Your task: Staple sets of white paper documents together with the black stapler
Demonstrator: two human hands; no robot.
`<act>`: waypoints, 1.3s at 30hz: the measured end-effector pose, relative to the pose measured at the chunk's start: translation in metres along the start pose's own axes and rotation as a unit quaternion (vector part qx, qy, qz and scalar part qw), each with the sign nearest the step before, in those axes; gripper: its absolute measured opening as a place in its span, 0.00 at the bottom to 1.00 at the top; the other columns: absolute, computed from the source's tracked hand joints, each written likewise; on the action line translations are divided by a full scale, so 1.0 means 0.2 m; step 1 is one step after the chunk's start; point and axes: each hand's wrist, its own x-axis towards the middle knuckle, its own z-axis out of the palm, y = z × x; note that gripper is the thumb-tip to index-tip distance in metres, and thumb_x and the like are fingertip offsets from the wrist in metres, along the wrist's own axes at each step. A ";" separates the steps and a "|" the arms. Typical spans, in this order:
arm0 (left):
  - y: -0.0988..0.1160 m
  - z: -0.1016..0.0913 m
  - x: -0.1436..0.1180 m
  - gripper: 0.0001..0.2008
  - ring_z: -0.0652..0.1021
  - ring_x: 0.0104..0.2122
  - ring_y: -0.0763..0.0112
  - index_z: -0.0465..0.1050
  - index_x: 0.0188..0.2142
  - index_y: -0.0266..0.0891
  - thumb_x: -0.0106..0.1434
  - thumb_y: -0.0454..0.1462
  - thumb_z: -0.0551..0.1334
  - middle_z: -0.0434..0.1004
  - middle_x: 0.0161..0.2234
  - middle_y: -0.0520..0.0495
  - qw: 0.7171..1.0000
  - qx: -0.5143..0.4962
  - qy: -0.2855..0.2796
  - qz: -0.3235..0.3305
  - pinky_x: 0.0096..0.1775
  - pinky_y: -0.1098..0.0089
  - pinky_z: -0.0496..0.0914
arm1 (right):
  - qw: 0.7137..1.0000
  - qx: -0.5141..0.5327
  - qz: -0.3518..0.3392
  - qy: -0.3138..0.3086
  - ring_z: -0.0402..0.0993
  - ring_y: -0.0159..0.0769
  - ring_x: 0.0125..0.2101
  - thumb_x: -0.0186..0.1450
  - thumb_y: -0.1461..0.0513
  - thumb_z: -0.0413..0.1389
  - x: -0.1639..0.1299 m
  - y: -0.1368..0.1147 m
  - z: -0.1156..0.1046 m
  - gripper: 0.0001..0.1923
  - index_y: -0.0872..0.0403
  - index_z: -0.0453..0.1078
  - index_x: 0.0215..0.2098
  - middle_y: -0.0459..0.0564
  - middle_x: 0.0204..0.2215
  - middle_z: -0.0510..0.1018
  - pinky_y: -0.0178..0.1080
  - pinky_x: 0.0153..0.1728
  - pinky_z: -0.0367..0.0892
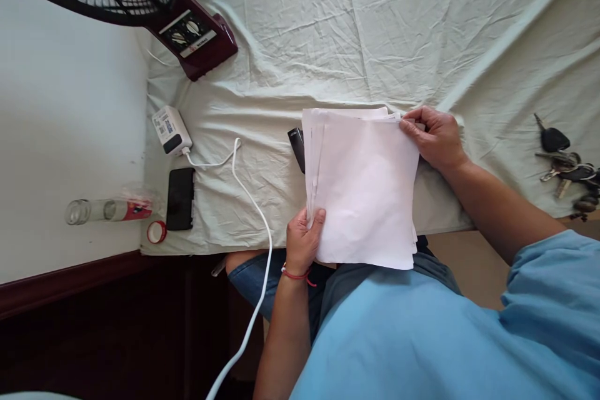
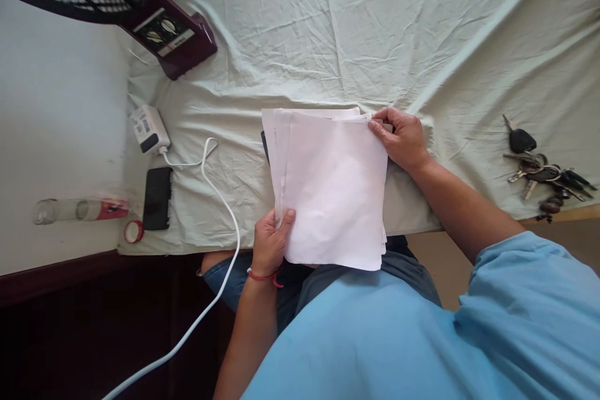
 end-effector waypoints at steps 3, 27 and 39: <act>0.00 0.00 0.00 0.24 0.81 0.36 0.63 0.87 0.42 0.38 0.69 0.58 0.71 0.88 0.37 0.45 1.000 0.018 0.004 0.006 0.41 0.67 0.73 | 1.000 0.015 0.004 0.005 0.66 0.35 0.27 0.66 0.50 0.69 0.00 0.00 0.00 0.12 0.48 0.79 0.37 0.46 0.27 0.76 0.41 0.29 0.61; 0.02 0.09 -0.03 0.28 0.86 0.37 0.69 0.88 0.45 0.40 0.60 0.60 0.80 0.91 0.40 0.47 0.947 -0.273 0.167 -0.026 0.46 0.71 0.81 | 0.986 0.119 0.064 -0.097 0.68 0.29 0.18 0.63 0.24 0.62 -0.04 -0.12 0.00 0.39 0.50 0.79 0.32 0.48 0.23 0.80 0.35 0.17 0.60; 0.09 0.22 0.01 0.30 0.89 0.46 0.60 0.87 0.44 0.40 0.58 0.62 0.80 0.92 0.43 0.44 0.939 -0.311 0.135 -0.056 0.49 0.65 0.83 | 0.956 0.178 0.109 -0.208 0.83 0.41 0.32 0.59 0.28 0.69 -0.03 -0.14 -0.03 0.34 0.48 0.80 0.37 0.49 0.33 0.86 0.41 0.32 0.81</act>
